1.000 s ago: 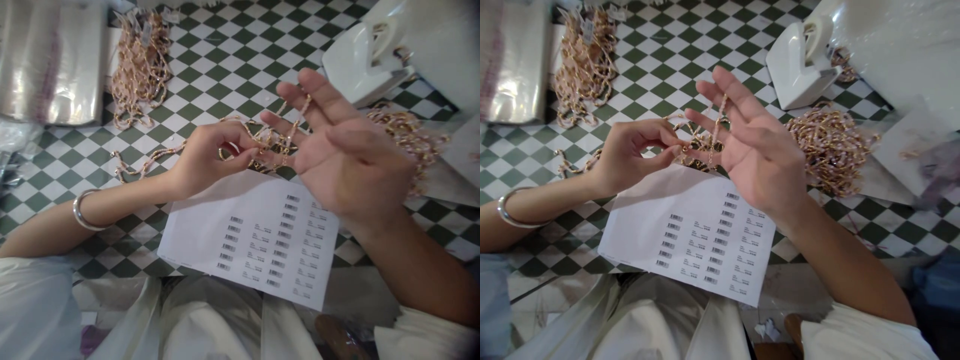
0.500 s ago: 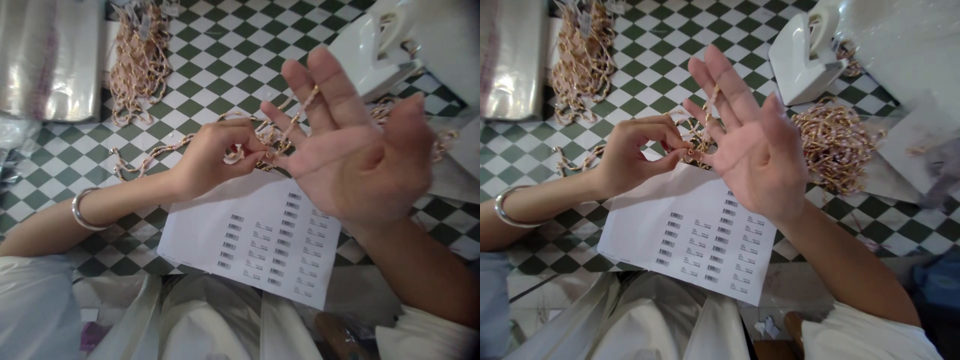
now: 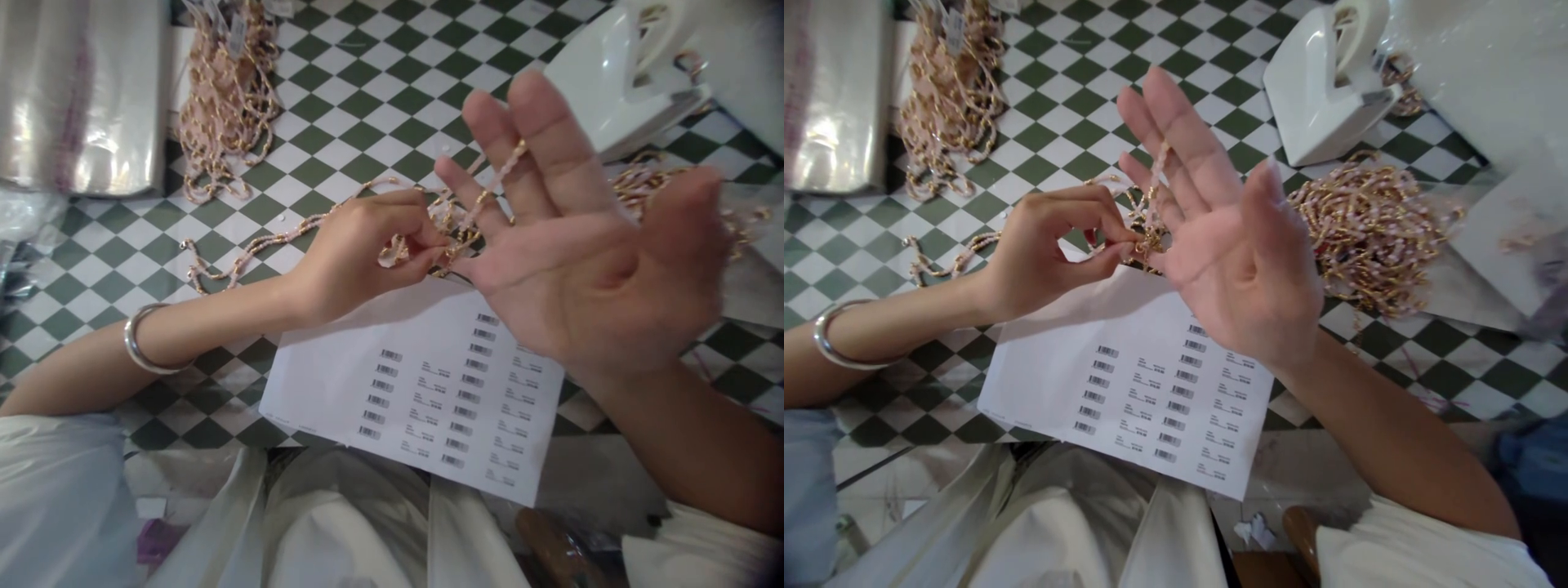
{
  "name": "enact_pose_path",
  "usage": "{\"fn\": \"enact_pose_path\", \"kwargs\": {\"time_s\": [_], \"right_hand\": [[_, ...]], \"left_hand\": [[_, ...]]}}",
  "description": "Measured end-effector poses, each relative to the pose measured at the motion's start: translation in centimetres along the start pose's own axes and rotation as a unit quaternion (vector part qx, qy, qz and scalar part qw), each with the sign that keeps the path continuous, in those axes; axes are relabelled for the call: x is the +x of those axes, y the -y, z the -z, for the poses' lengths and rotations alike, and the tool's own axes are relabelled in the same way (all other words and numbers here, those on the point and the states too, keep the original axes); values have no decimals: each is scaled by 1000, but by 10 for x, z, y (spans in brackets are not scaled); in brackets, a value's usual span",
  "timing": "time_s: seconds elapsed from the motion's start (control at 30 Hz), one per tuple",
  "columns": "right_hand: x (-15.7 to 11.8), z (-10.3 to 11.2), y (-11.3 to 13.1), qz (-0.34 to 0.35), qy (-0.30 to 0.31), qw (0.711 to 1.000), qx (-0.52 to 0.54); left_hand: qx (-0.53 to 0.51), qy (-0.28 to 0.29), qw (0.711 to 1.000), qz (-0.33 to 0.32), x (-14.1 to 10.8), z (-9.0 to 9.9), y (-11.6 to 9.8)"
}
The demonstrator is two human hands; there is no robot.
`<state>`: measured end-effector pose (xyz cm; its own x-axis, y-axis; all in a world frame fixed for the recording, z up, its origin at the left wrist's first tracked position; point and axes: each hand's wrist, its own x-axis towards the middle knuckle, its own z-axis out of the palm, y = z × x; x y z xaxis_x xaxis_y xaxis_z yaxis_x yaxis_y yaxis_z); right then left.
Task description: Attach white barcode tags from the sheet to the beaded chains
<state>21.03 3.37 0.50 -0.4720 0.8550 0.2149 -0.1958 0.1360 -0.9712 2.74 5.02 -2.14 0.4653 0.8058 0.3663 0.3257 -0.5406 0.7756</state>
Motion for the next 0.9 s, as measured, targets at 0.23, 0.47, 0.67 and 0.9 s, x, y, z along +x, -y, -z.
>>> {"fn": "enact_pose_path", "kwargs": {"time_s": [0.23, 0.47, 0.67, 0.9], "right_hand": [[-1, 2, -1, -2, 19, 1000, -5], [-1, 4, -6, 40, 25, 999, -24], [0, 9, -11, -4, 27, 1000, -3], [1, 10, -10, 1, 41, 999, -4]], "left_hand": [[16, -2, 1000, 1, -2, -2, 1], [16, 5, 1000, 20, -2, -3, -1], [6, 1, 1000, 13, -3, -4, 0], [-4, -9, 1000, 25, -3, -2, -1]]}}
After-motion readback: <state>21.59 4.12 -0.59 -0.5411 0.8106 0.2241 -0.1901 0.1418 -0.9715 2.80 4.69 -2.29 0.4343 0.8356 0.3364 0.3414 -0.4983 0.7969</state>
